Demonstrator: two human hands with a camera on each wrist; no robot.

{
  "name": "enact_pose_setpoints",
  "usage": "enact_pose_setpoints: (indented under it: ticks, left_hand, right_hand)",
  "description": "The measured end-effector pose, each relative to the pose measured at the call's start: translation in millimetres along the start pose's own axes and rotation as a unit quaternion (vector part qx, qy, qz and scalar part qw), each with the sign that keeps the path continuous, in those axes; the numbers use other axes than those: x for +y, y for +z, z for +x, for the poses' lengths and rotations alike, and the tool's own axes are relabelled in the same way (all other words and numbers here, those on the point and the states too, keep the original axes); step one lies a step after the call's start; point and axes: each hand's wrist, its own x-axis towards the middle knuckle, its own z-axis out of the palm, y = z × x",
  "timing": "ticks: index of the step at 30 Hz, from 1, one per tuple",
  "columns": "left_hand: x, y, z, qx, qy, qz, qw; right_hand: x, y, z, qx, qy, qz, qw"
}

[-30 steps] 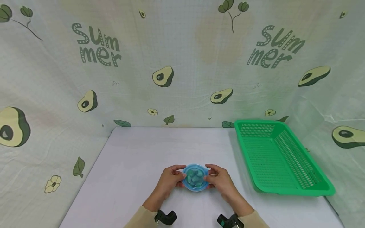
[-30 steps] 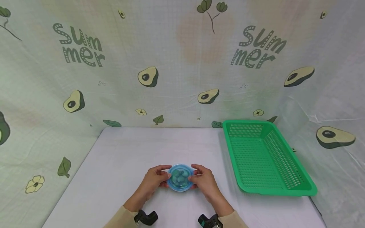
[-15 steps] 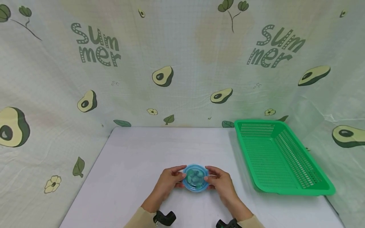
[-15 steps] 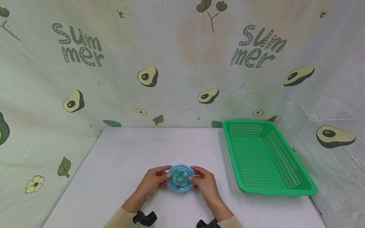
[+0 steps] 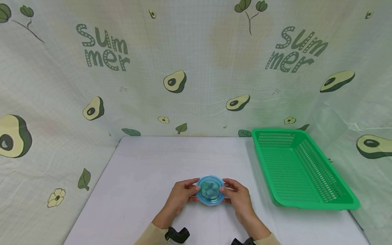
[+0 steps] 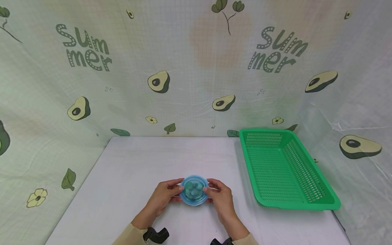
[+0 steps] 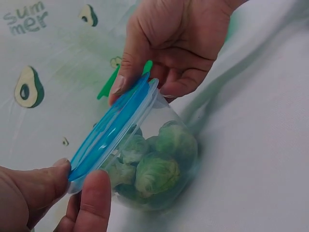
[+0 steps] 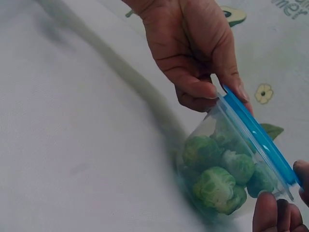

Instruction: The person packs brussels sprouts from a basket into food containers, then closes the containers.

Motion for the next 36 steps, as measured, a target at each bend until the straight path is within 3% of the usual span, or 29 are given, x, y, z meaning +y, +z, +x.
enact_pose_setpoints:
  ticks: [17, 28, 36]
  left_hand:
    - [-1.6, 2.0, 4.3, 0.000, -0.004, 0.001, 1.0000]
    - [-2.4, 1.4, 6.1, -0.003, -0.011, -0.011, 0.9999]
    - [-1.3, 1.5, 5.4, -0.008, -0.009, -0.011, 0.9999]
  right_hand:
    - [-6, 1, 0, -0.002, 0.000, -0.001, 1.000]
    - [-7, -2, 9, -0.032, 0.035, 0.001, 0.999]
    - [-6, -2, 12, -0.045, 0.036, 0.007, 0.998]
